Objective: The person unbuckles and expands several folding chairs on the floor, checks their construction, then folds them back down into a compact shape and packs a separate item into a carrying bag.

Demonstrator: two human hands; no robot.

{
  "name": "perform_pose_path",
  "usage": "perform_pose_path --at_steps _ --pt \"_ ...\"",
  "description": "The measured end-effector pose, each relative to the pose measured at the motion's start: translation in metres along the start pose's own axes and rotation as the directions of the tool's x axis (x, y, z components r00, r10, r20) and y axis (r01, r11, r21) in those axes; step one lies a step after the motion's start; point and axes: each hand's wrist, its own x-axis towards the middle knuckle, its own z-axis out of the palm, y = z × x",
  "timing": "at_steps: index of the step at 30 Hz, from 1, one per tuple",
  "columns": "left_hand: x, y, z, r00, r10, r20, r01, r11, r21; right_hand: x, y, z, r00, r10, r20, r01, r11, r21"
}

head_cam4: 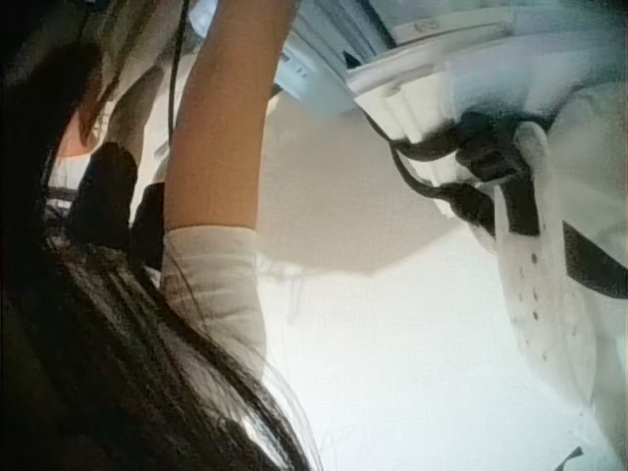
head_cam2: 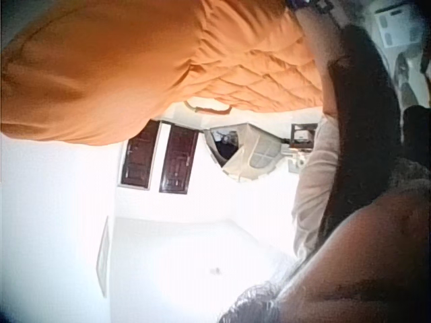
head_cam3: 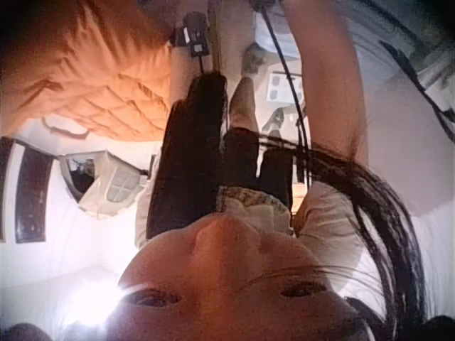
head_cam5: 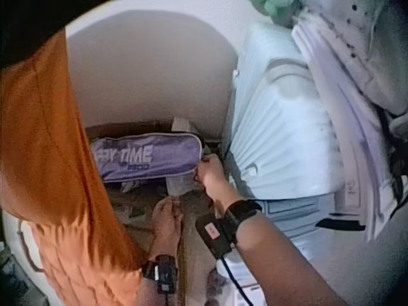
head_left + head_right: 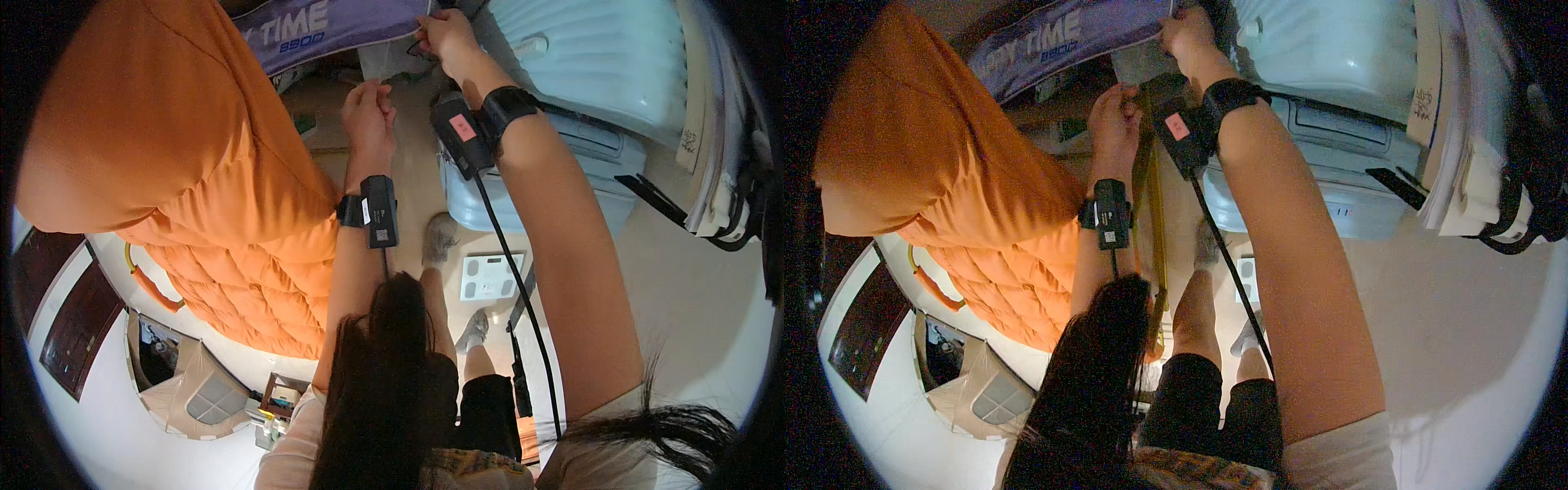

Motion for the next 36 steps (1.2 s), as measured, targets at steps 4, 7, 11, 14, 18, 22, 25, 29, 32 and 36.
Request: perform_pose_path --at_steps 4,7,11,14,18,22,25,29,32,36 --pt "-0.018 0.005 -0.011 0.987 -0.098 -0.126 0.113 0.987 0.113 -0.038 -0.008 0.007 0.998 0.032 0.056 -0.041 0.986 0.163" --pt "-0.044 -0.016 -0.015 0.964 -0.143 -0.224 0.168 0.981 0.099 -0.084 -0.009 -0.018 0.957 0.251 0.142 -0.288 0.803 0.522" --pt "-0.091 -0.037 -0.015 0.993 -0.017 -0.121 0.039 0.981 0.189 -0.163 -0.010 -0.051 0.927 0.287 0.240 -0.373 0.764 0.527" --pt "-0.134 -0.061 -0.010 0.997 0.005 -0.080 0.020 0.952 0.306 -0.223 -0.001 -0.087 0.907 0.336 0.253 -0.420 0.745 0.518" --pt "-0.211 -0.097 0.007 0.997 -0.062 -0.049 0.077 0.912 0.404 -0.302 0.032 -0.148 0.890 0.389 0.238 -0.449 0.649 0.614" --pt "-0.297 -0.121 -0.002 0.994 -0.106 0.012 0.085 0.854 0.513 -0.391 0.049 -0.209 0.915 0.376 0.146 -0.350 0.559 0.752" --pt "-0.374 -0.155 -0.025 0.996 -0.030 0.080 -0.019 0.829 0.558 -0.476 0.062 -0.278 0.905 0.403 0.135 -0.362 0.564 0.742" --pt "-0.518 -0.165 -0.037 0.978 -0.026 0.208 -0.092 0.837 0.539 -0.616 0.072 -0.364 0.948 0.311 0.064 -0.265 0.667 0.697" --pt "-0.649 -0.181 -0.072 0.978 0.054 0.201 -0.164 0.795 0.584 -0.748 0.069 -0.398 0.952 0.298 0.070 -0.259 0.663 0.702" --pt "-0.844 -0.200 -0.132 0.997 0.015 0.080 -0.054 0.852 0.521 -0.942 0.069 -0.429 0.969 0.225 0.103 -0.223 0.612 0.759"
